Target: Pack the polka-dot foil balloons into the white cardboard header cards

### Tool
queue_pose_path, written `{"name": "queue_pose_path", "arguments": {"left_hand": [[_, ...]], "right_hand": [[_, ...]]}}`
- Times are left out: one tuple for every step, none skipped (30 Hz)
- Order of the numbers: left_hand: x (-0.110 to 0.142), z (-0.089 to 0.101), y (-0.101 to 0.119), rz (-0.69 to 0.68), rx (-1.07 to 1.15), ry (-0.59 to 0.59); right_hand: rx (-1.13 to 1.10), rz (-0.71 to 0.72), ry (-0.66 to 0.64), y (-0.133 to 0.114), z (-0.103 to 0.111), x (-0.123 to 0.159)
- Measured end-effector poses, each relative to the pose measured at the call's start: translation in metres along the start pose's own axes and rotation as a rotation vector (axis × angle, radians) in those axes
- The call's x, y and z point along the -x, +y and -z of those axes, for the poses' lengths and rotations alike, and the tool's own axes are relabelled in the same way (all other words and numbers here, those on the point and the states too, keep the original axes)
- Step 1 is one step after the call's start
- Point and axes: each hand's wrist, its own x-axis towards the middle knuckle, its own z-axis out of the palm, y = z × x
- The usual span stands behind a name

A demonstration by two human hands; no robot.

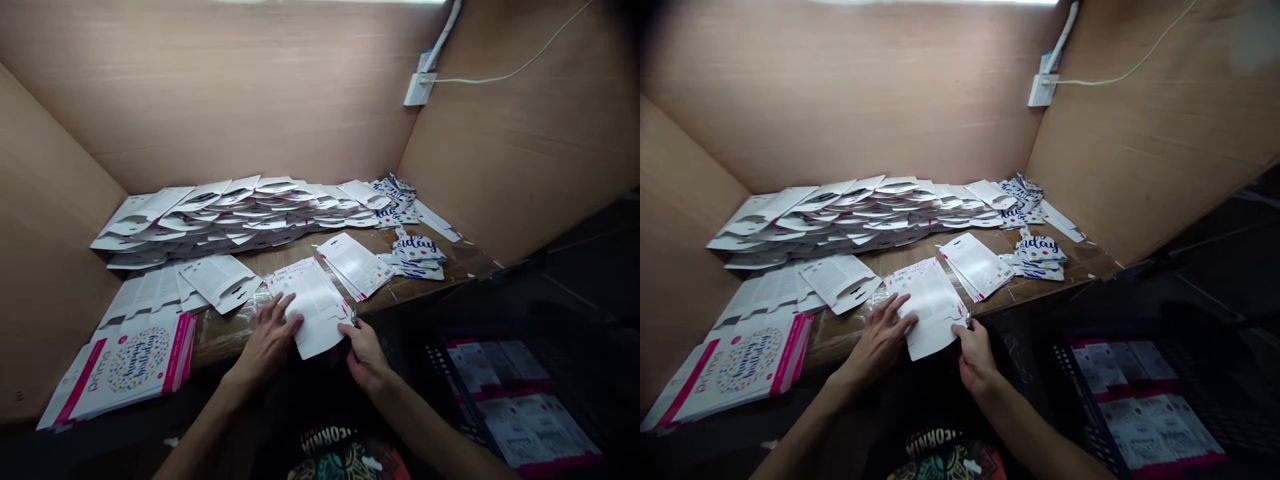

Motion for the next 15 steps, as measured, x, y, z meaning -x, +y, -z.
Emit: {"name": "queue_pose_path", "arguments": {"left_hand": [[-0.005, -0.002, -0.004, -0.096, 0.048, 0.038], [-0.011, -0.004, -0.008, -0.186, 0.117, 0.082], [-0.017, -0.005, -0.01, -0.252, 0.194, 0.142], [-0.023, -0.005, -0.012, -0.289, 0.27, 0.214], [-0.029, -0.003, -0.013, -0.282, 0.341, 0.3], [-0.036, 0.001, -0.013, -0.22, 0.401, 0.395], [-0.043, 0.007, -0.012, -0.109, 0.456, 0.485], [-0.05, 0.013, -0.011, 0.035, 0.519, 0.56], [-0.056, 0.021, -0.009, 0.184, 0.6, 0.611], [-0.063, 0.028, -0.009, 0.313, 0.696, 0.63], [-0.068, 0.033, -0.009, 0.404, 0.797, 0.62], [-0.072, 0.038, -0.009, 0.448, 0.89, 0.592], [-0.075, 0.041, -0.01, 0.456, 0.969, 0.56], [-0.076, 0.042, -0.012, 0.444, 1.02, 0.532], [-0.075, 0.041, -0.013, 0.425, 1.045, 0.514]], "right_hand": [[0.001, -0.006, -0.024, -0.008, 0.0, 0.006], [0.002, -0.007, -0.057, -0.017, -0.001, 0.012], [0.003, -0.001, -0.102, -0.027, -0.002, 0.018], [0.002, 0.014, -0.155, -0.038, -0.003, 0.023], [0.0, 0.046, -0.208, -0.049, -0.004, 0.026], [0.002, 0.103, -0.244, -0.06, -0.006, 0.026], [0.017, 0.184, -0.254, -0.071, -0.008, 0.024], [0.052, 0.287, -0.24, -0.08, -0.011, 0.019], [0.107, 0.398, -0.213, -0.088, -0.014, 0.012], [0.178, 0.502, -0.191, -0.095, -0.018, 0.002], [0.256, 0.585, -0.183, -0.1, -0.023, -0.008], [0.331, 0.643, -0.194, -0.103, -0.028, -0.018], [0.394, 0.68, -0.223, -0.103, -0.034, -0.028], [0.441, 0.704, -0.263, -0.103, -0.04, -0.036], [0.472, 0.723, -0.31, -0.1, -0.045, -0.043]]}}
